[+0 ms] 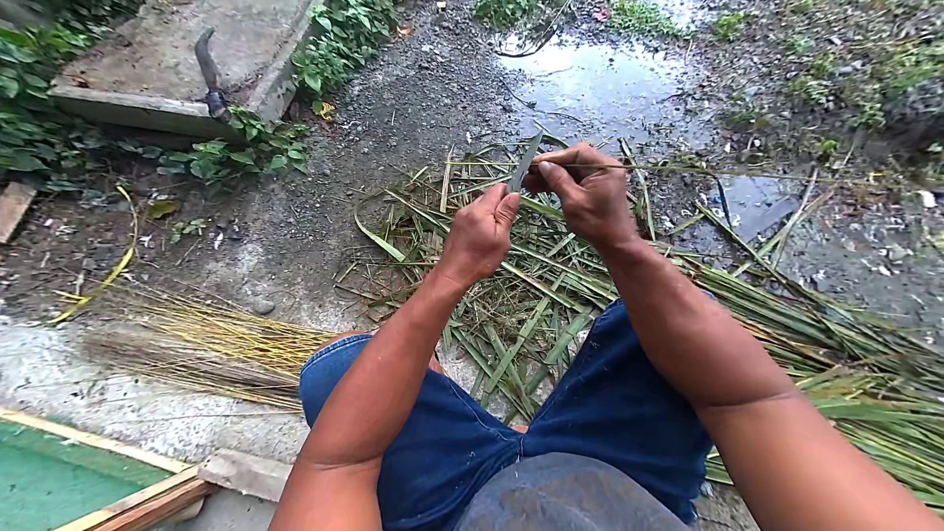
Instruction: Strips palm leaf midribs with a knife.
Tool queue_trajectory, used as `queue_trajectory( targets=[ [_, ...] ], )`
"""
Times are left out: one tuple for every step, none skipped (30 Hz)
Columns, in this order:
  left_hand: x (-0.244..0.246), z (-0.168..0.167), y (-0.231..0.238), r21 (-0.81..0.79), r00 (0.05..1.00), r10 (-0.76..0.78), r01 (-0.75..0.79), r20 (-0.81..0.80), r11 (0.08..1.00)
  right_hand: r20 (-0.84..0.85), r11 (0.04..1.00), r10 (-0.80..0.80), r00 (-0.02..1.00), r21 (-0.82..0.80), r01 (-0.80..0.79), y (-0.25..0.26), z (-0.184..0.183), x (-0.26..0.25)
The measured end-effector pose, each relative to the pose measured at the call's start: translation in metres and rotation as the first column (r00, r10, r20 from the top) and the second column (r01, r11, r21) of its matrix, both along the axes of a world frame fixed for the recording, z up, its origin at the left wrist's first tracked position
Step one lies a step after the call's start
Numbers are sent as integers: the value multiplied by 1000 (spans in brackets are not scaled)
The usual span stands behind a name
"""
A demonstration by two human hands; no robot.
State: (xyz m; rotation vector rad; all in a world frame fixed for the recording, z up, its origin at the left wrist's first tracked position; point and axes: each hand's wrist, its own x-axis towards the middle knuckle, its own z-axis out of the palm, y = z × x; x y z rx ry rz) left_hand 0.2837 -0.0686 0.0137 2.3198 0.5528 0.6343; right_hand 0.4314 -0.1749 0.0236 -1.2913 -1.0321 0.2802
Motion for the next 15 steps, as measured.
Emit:
queue_trajectory(
  targets=[
    [0,-2,1,-2,1000,1,-1,1,1000,4,1000,1,1000,-1,-1,0,0,0],
    [-1,-2,3,-11,1000,13,-13,-7,1000,7,1000,-1,1000,-2,1,1,-1,0],
    [-1,-2,5,-17,1000,22,-23,-16,1000,9,1000,-4,1000,2,4,2,-3,0],
    [-1,-3,4,9,1000,22,-22,-8,1000,14,1000,-8,1000,9,8,3,-4,-1],
    [-1,-4,3,49,1000,11,-11,9,999,24,1000,-14,1000,13,14,3,-4,-1],
    [-1,-5,2,85,1000,-3,1,25,996,37,1000,-22,999,19,21,3,-4,-2],
    [-2,-7,3,95,1000,-3,1,22,996,34,999,-25,999,25,24,3,-3,-2],
    [-3,-7,8,62,1000,15,-14,-13,998,7,1000,-18,1000,23,18,2,-1,-1],
    [-5,-6,14,-2,997,42,-43,-67,999,-31,1000,-14,999,16,15,0,1,-1],
    [-5,-5,20,-51,991,72,-78,-110,996,-65,1000,-13,998,12,14,0,3,-1],
    [-4,-3,22,-65,989,87,-95,-121,993,-86,1000,-12,996,14,14,-1,5,-1],
    [-5,-1,20,-55,991,81,-87,-105,995,-95,1000,-8,995,19,10,0,5,0],
    [-5,1,17,-46,994,63,-67,-87,997,-102,1000,1,995,30,2,0,5,1],
    [-6,1,16,-67,995,58,-64,-86,996,-109,999,11,994,40,-6,0,5,1],
    [-7,0,20,-128,990,73,-89,-118,988,-115,999,18,993,46,-13,-1,5,2]
  ],
)
